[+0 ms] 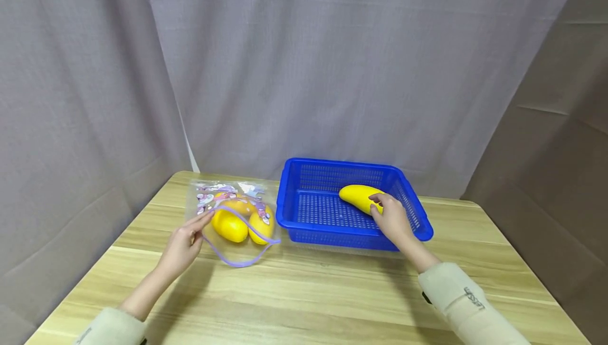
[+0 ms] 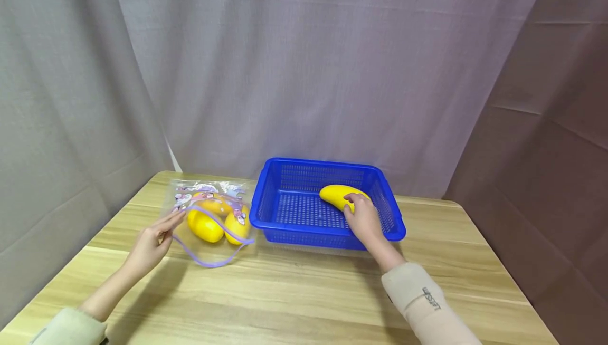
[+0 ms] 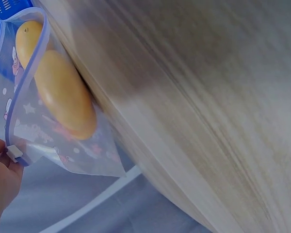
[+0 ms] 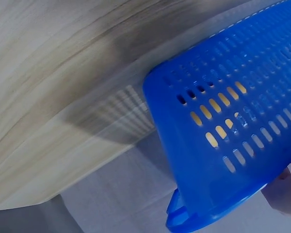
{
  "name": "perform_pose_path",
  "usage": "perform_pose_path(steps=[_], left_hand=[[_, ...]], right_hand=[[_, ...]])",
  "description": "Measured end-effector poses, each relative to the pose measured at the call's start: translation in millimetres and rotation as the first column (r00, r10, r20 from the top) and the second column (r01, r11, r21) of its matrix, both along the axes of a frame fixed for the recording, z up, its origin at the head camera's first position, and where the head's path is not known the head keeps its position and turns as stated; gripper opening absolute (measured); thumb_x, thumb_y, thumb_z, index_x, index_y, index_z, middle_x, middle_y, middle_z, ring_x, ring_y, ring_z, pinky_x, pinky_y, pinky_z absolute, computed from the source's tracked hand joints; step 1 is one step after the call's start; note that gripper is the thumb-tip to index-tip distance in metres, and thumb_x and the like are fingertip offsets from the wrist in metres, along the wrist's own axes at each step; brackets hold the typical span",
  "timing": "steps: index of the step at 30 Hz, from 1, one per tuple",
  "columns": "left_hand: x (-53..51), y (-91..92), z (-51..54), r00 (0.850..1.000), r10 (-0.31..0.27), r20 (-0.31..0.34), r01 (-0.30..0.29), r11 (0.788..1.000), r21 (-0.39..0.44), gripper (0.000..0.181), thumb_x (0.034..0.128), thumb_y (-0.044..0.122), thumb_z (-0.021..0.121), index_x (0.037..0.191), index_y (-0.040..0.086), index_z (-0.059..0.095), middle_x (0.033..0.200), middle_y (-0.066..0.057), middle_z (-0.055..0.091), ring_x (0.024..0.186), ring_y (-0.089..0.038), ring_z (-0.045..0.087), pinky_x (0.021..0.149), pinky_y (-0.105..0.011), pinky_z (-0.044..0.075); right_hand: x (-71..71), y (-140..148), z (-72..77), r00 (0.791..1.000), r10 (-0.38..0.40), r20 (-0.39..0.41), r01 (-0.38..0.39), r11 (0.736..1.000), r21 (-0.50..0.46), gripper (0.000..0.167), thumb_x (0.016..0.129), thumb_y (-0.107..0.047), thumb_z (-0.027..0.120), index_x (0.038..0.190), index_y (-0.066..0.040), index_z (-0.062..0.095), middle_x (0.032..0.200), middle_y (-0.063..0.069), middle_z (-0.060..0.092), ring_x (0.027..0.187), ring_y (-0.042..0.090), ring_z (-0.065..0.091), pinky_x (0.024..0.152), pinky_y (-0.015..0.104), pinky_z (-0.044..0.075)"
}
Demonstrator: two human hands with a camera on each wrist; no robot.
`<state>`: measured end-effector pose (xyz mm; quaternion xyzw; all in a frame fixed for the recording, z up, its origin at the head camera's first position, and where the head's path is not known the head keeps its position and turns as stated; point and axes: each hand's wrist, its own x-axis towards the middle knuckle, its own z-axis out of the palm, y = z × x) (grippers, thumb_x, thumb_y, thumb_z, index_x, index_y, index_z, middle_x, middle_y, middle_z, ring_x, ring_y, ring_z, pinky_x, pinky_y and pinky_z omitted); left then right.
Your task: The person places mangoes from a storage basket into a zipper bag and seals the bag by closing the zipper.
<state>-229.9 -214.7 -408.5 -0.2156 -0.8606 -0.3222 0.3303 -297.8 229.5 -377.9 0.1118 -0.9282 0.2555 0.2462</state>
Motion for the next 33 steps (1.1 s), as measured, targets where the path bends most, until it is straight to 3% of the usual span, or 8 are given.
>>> perform_pose_path(steps=[4,7,11,18,24,28,33], left_hand=[[-0.4,0.9,0.3,1.000,0.018,-0.016,-0.019,0.999,-0.032,0.050,0.0703,-0.026,0.055,0.116,-0.008,0.062,0.117,-0.025,0.063,0.087,-0.030,0.062,0.050,-0.018,0.044],[-0.9,0.9,0.6,0.999,0.032,-0.035,-0.034,0.997,-0.066,0.049,0.0695,-0.024,0.060,0.115,-0.007,0.063,0.115,-0.024,0.064,0.093,-0.035,0.065,0.062,-0.031,0.057],[-1.8,0.0,0.6,0.998,0.034,-0.051,-0.038,0.995,-0.089,0.051,0.0671,-0.024,0.062,0.114,-0.006,0.063,0.113,-0.024,0.065,0.099,-0.042,0.063,0.074,-0.045,0.056],[-1.8,-1.4,-1.0,0.997,0.043,-0.067,-0.051,0.993,-0.110,0.054,0.0638,-0.026,0.060,0.114,-0.006,0.064,0.112,-0.023,0.066,0.098,-0.041,0.064,0.065,-0.040,0.055],[-1.1,-2.3,-1.6,0.997,0.041,-0.073,-0.049,0.992,-0.114,0.054,0.0637,-0.027,0.059,0.114,-0.006,0.064,0.113,-0.024,0.065,0.097,-0.041,0.064,0.067,-0.042,0.056],[-0.9,-2.5,-1.1,0.997,0.040,-0.066,-0.047,0.993,-0.110,0.054,0.0639,-0.027,0.059,0.114,-0.006,0.063,0.113,-0.024,0.065,0.098,-0.042,0.064,0.068,-0.043,0.057],[-2.3,-2.2,1.6,0.998,0.035,-0.061,-0.042,0.993,-0.113,0.054,0.0646,-0.026,0.059,0.115,-0.007,0.063,0.114,-0.025,0.065,0.087,-0.034,0.066,0.060,-0.032,0.054]], right_hand=[[-2.6,3.0,-2.0,0.999,-0.012,0.034,0.011,1.000,0.019,0.023,0.086,-0.004,0.058,0.105,0.008,0.063,0.104,0.027,0.065,0.097,0.041,0.061,0.084,0.052,0.051],[-4.9,6.3,-3.9,0.999,-0.016,0.050,0.015,1.000,0.018,0.024,0.085,-0.003,0.059,0.106,0.008,0.063,0.104,0.028,0.064,0.097,0.041,0.060,0.085,0.053,0.050],[-8.8,11.3,-5.0,0.998,-0.025,0.061,0.024,1.000,0.018,0.024,0.084,-0.003,0.059,0.106,0.008,0.062,0.104,0.028,0.064,0.097,0.043,0.059,0.085,0.053,0.049],[-14.1,16.3,-3.7,0.997,-0.018,0.071,0.016,0.999,0.029,0.025,0.084,-0.003,0.059,0.106,0.009,0.061,0.103,0.031,0.063,0.098,0.045,0.058,0.086,0.056,0.047],[-18.5,17.1,-1.0,0.997,-0.022,0.076,0.017,0.997,0.073,0.025,0.084,-0.004,0.061,0.106,0.009,0.061,0.104,0.031,0.062,0.098,0.046,0.058,0.086,0.057,0.047],[-21.2,17.0,3.8,0.993,-0.032,0.112,0.018,0.992,0.124,0.028,0.085,-0.011,0.066,0.106,0.006,0.063,0.108,0.030,0.061,0.101,0.046,0.057,0.087,0.057,0.048],[-25.6,20.5,11.5,0.982,-0.046,0.183,0.012,0.984,0.180,0.035,0.085,-0.017,0.068,0.112,0.005,0.061,0.115,0.031,0.059,0.106,0.047,0.054,0.091,0.058,0.046]])
